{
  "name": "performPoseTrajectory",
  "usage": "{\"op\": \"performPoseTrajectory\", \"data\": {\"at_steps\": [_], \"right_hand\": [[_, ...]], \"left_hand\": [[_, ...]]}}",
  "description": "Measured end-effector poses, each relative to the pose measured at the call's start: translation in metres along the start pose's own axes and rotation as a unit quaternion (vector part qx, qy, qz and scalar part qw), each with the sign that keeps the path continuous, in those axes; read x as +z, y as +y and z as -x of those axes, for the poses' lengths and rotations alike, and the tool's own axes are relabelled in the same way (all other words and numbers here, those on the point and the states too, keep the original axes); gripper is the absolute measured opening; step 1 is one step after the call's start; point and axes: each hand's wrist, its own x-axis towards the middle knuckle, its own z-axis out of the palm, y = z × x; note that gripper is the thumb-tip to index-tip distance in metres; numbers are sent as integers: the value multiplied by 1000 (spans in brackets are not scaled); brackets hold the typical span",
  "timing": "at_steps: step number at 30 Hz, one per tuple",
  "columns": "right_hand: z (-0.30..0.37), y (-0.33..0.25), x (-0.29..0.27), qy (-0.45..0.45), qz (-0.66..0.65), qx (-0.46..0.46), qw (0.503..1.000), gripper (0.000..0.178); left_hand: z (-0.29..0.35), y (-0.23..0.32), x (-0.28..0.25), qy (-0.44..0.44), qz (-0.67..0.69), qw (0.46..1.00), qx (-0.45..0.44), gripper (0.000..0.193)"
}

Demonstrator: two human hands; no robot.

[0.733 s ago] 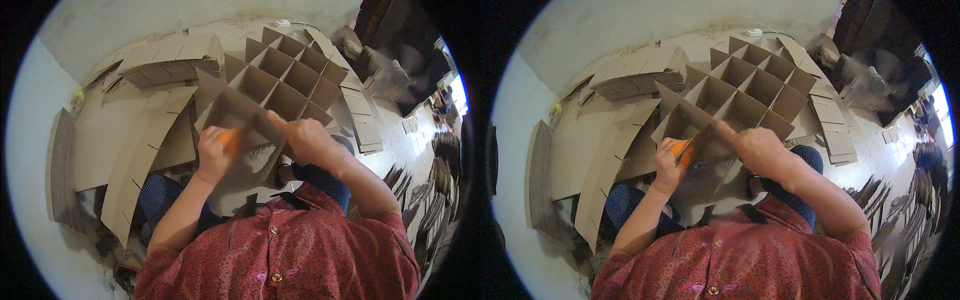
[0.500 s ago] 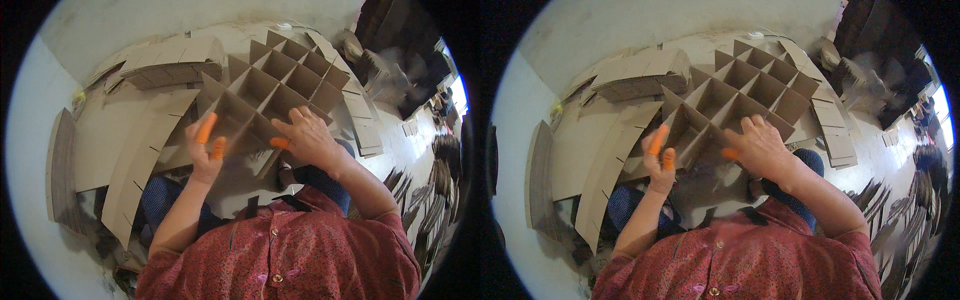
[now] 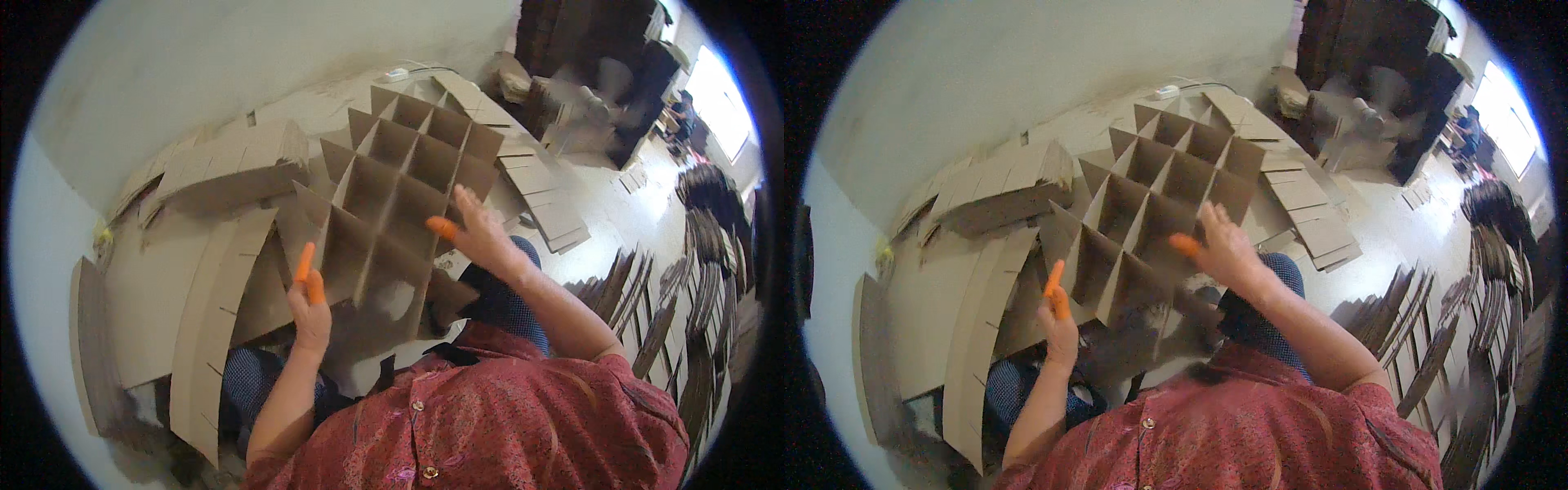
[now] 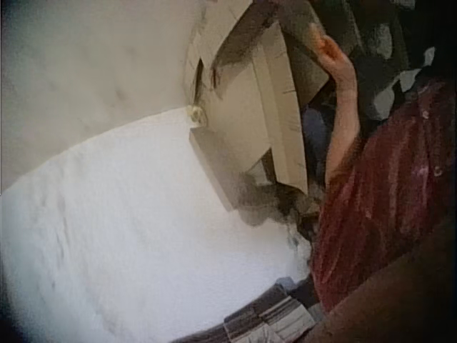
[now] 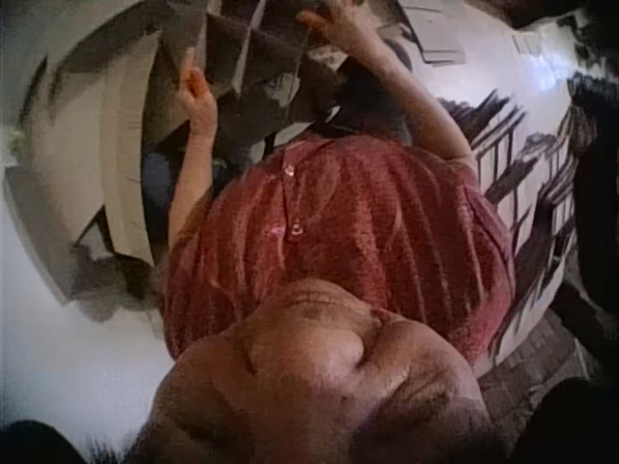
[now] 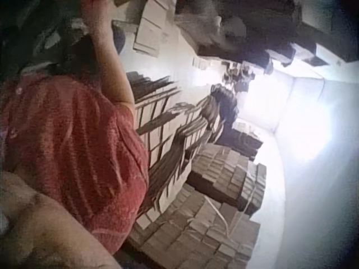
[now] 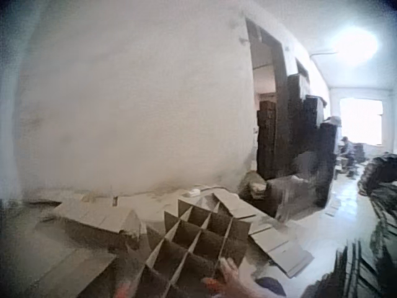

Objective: The person sits on the floor and repeatedly folds pre-scored cardboard sheets into multi-compartment dividers, then stacks the finished units. The person handles the cardboard by hand, folding along scored lines and stacking completed pieces.

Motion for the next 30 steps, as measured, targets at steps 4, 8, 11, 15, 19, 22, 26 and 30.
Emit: {"op": "performPoseTrajectory", "data": {"at_steps": [4, 8, 11, 15, 19, 22, 26, 30], "right_hand": [[-5, -71, -32, -303, -129, 119, 937, 95], [11, -24, 40, -98, -353, 56, 929, 65], [7, 18, 48, -22, -407, 13, 913, 49], [-19, 7, -34, -37, -422, 26, 905, 54], [-72, 24, -88, 135, -115, -85, 980, 54], [-104, 65, -96, 143, 132, -70, 978, 59], [-115, 183, -44, 72, 306, 69, 947, 70], [-102, 273, 20, -160, 318, 264, 896, 67]], "left_hand": [[26, -52, 32, -168, 170, 971, -31, 57], [34, -4, 84, -297, 116, 945, 80, 65], [34, -8, 93, -316, 142, 935, 79, 57], [31, -28, 74, -253, -40, 956, 141, 40], [26, -39, 61, -244, -53, 967, 57, 36], [27, -39, 52, -193, -83, 974, 82, 35], [-1, -3, 35, -131, -151, 967, 156, 35], [-56, 12, -12, -37, -289, 933, 211, 38]]}}
